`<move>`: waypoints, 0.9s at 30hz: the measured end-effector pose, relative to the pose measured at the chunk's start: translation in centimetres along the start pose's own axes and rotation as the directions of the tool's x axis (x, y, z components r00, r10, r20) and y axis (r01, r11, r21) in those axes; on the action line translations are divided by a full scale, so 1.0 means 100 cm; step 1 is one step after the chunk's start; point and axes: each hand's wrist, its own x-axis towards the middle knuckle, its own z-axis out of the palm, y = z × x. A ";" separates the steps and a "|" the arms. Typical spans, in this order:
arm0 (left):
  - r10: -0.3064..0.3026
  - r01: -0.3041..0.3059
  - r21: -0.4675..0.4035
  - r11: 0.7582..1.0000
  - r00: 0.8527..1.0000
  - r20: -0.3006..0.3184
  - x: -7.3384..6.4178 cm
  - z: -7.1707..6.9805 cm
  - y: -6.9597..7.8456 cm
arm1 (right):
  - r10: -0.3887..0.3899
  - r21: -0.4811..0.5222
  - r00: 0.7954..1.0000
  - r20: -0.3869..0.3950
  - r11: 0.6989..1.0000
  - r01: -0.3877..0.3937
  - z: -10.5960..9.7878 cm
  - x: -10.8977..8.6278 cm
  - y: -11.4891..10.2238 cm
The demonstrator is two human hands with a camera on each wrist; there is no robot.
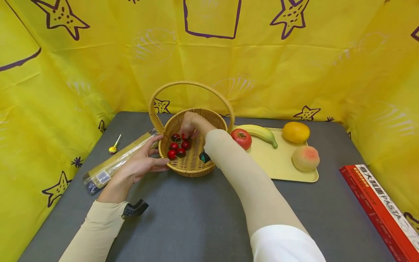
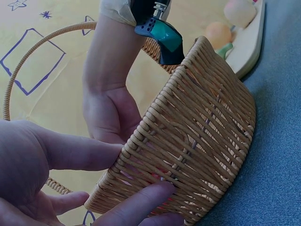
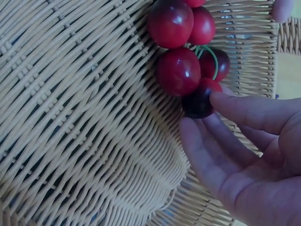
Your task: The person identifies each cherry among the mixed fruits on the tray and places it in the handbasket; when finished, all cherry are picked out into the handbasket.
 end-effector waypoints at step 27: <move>0.012 -0.012 0.012 1.000 1.000 0.002 0.000 0.000 -0.002 | 0.030 -0.070 0.995 0.090 0.997 -0.024 -0.006 -0.009 -0.003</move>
